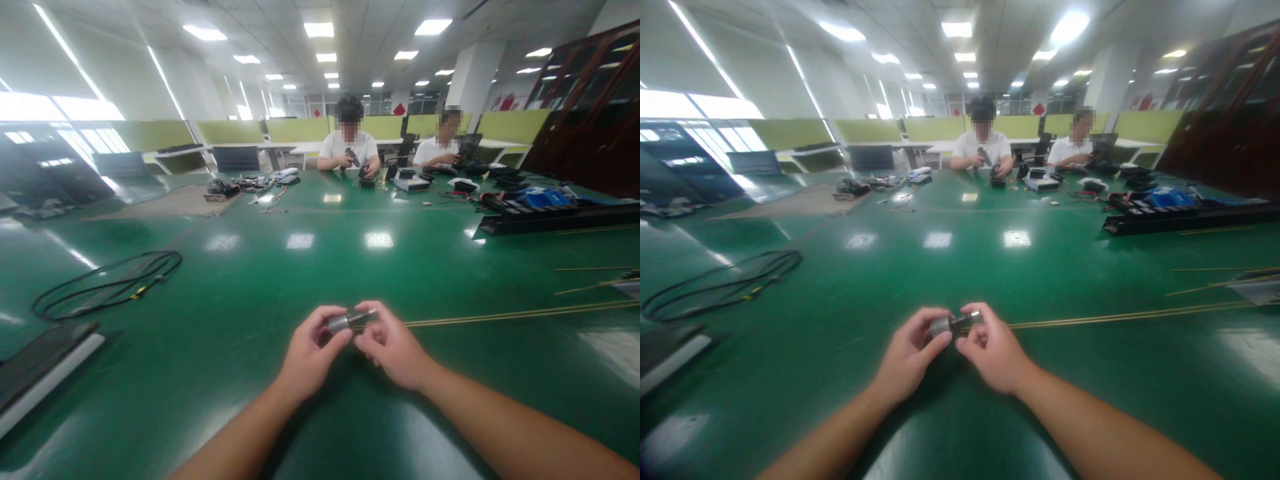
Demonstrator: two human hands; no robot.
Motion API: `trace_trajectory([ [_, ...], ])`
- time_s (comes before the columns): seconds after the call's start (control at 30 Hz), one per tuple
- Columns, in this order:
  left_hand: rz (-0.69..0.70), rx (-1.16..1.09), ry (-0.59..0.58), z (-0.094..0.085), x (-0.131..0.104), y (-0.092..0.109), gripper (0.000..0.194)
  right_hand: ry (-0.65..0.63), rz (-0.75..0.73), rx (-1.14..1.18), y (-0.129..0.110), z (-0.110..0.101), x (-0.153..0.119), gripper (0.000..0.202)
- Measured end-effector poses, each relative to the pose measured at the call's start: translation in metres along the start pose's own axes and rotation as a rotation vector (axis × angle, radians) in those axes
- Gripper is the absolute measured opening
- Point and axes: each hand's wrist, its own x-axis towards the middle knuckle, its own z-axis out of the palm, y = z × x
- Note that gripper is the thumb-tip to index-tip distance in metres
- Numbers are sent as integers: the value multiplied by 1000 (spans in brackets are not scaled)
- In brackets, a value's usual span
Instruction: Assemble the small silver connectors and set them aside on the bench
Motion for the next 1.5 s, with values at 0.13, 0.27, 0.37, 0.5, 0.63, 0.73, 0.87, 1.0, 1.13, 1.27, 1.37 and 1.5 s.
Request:
trace_trajectory([
  [0.13,-12,-41,-21,0,0,-2,30,11,-1,12,2,0,2,40],
  [0.27,-18,-14,-28,-1,0,-3,31,48,-5,5,3,0,1,35],
  [0.37,-21,8,-22,-1,-1,-3,31,77,-29,-6,2,0,0,31],
  [0.5,-19,8,-40,0,-1,-2,31,105,-95,-65,-1,0,-2,26],
  [0.63,-9,-3,-69,0,0,-3,30,117,-157,-108,-1,0,0,17],
  [0.73,-1,19,-72,1,-1,-4,30,135,-187,-136,1,-1,1,13],
  [0.87,2,42,-57,1,-2,-3,28,150,-194,-132,3,-1,2,11],
  [1.0,25,68,-58,1,-3,-2,28,143,-207,-129,2,-1,1,10],
  [1.13,36,64,-70,0,-3,-3,28,144,-221,-111,0,-1,2,10],
  [1.27,29,56,-78,0,-3,-3,30,138,-206,-84,-1,-1,2,12],
  [1.37,22,73,-71,1,-3,-1,30,131,-196,-77,-2,-1,2,13],
  [1.5,15,70,-64,1,-4,0,30,133,-176,-64,-3,-1,2,16],
])
